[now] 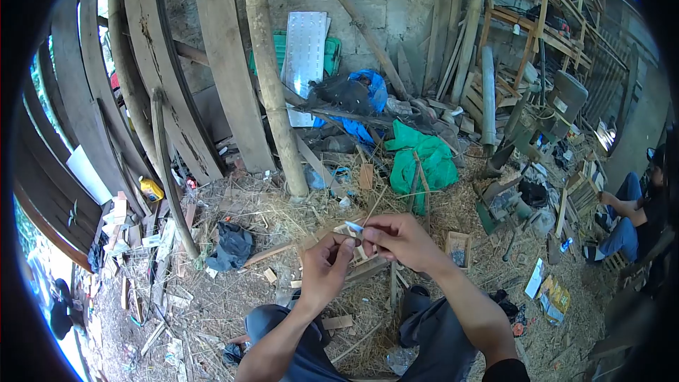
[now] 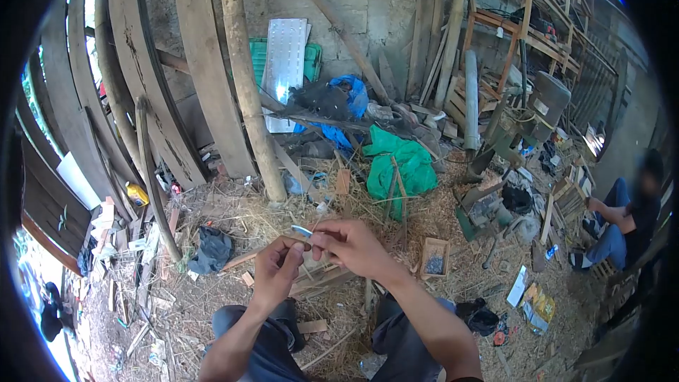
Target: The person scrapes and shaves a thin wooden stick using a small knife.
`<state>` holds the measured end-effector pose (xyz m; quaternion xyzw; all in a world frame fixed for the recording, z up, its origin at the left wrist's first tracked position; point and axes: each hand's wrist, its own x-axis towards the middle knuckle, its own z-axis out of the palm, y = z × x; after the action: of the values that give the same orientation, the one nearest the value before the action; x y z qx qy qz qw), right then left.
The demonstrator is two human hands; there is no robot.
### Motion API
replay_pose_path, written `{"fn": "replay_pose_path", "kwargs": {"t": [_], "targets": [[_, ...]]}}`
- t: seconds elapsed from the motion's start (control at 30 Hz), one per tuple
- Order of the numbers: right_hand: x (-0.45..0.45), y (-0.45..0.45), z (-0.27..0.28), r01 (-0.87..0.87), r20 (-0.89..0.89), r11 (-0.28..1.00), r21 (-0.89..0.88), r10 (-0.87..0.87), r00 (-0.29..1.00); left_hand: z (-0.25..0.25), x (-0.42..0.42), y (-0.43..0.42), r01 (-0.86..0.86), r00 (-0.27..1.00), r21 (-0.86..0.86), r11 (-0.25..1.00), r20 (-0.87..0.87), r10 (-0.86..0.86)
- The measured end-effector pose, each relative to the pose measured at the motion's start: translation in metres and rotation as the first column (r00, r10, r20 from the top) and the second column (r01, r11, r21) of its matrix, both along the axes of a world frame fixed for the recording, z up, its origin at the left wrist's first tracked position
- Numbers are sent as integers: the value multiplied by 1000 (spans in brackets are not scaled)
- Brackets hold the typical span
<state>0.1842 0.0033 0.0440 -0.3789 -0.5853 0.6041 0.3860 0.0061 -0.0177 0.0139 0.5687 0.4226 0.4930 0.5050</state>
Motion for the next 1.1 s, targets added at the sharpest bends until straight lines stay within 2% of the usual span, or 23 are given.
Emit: {"fn": "replay_pose_path", "kwargs": {"t": [0.27,0.37,0.43,0.47,0.53,0.67,0.77,0.8,0.87,1.1], "targets": [[9,7,-3,36,-45,999,-40,-38,998,-3,0,0,33,999,10,999,-20,-33],[18,12,0,129,-70,991,-28,-130,989,-3,2,-1,35,998,36,999,-50,-33],[31,17,3,289,-124,956,-57,-294,948,-2,1,-3,81,997,7,997,6,-81],[44,23,2,288,-121,956,-53,-293,949,-2,0,-4,79,997,11,997,9,-79],[68,32,-1,401,-261,914,-63,-402,878,-1,-2,-7,77,997,62,995,-31,-75],[63,25,-3,392,-222,917,-76,-399,890,-10,-6,2,104,994,-12,995,28,-104],[36,9,9,224,-137,971,-88,-235,962,-6,-2,4,102,990,-56,993,107,-95],[25,5,8,226,-137,970,-89,-237,962,-4,-1,2,95,990,-60,994,107,-88],[4,-1,2,31,-40,999,-12,-31,999,-5,0,2,90,992,-72,993,99,-82],[11,6,-1,55,-95,994,-93,-64,993,-8,-1,2,78,997,-25,997,3,-78]]}}
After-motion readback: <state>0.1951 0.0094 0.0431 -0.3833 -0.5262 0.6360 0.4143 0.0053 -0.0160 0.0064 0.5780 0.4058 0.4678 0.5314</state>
